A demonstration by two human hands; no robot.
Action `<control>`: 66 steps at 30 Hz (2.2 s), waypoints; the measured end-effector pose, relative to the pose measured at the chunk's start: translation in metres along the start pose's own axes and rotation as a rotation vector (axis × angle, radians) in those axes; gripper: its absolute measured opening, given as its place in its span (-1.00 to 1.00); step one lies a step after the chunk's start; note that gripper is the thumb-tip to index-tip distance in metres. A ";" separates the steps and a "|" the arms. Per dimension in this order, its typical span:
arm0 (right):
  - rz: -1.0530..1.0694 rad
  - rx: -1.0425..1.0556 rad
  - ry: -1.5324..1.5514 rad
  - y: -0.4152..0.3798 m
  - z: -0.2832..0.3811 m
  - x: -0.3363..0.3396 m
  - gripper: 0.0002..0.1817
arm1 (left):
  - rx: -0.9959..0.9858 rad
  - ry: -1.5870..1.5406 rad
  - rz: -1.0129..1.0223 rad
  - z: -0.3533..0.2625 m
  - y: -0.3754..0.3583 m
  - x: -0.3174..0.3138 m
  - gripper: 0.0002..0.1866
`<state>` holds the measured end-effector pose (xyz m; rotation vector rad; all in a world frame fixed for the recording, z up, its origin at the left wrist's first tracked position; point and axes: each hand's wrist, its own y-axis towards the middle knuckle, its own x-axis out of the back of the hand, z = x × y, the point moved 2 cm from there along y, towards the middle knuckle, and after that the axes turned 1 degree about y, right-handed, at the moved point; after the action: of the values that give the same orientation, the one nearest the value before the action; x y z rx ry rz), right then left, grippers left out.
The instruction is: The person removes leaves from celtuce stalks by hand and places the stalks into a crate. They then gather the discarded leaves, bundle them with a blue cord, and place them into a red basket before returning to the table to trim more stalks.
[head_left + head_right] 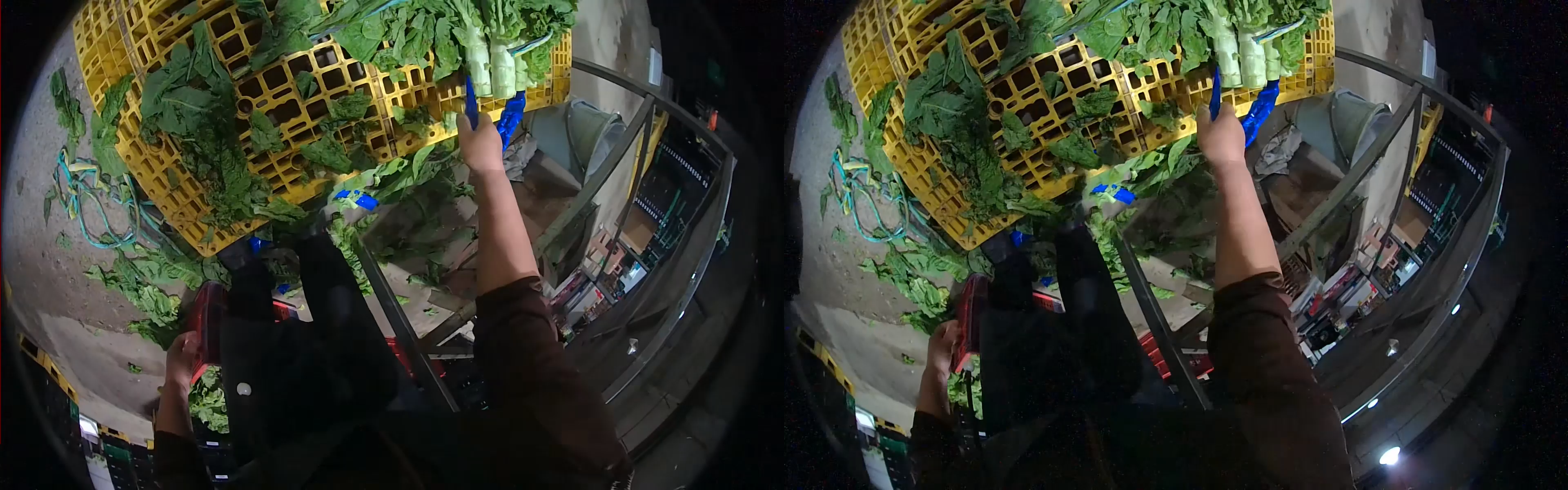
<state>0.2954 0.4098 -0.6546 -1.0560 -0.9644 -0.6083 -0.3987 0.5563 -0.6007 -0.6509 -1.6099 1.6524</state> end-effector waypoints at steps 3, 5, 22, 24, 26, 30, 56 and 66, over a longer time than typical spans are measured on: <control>-0.098 0.128 0.090 -0.003 0.033 0.018 -0.63 | -0.187 -0.041 0.052 -0.010 -0.002 -0.016 -0.66; 0.077 0.263 0.560 -0.043 0.100 0.032 -0.77 | -0.159 -0.082 0.098 -0.029 -0.016 -0.023 -0.67; 0.515 -0.047 0.675 -0.034 0.140 -0.011 -0.17 | -0.178 -0.287 0.053 -0.052 -0.032 -0.010 -0.67; 0.054 -0.041 0.383 0.038 0.060 -0.024 -0.07 | -0.165 -0.238 0.018 -0.047 -0.033 -0.022 -0.68; -0.098 -0.195 0.114 0.075 0.024 -0.022 0.06 | -0.159 -0.226 0.012 -0.041 -0.030 -0.030 -0.69; -0.069 -0.202 0.097 0.115 0.016 -0.042 0.15 | -0.046 -0.155 0.000 -0.033 -0.022 -0.030 -0.70; -0.015 -0.378 0.236 0.104 0.108 -0.096 0.34 | -0.022 -0.228 0.031 -0.014 0.000 -0.029 -0.67; 0.101 -0.132 0.730 0.083 0.102 -0.083 -0.26 | -0.289 -0.161 0.094 -0.080 -0.007 -0.043 -0.58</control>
<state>0.2871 0.5342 -0.7472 -0.8858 -0.2346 -0.8967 -0.3088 0.5720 -0.6066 -0.7639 -1.9852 1.5851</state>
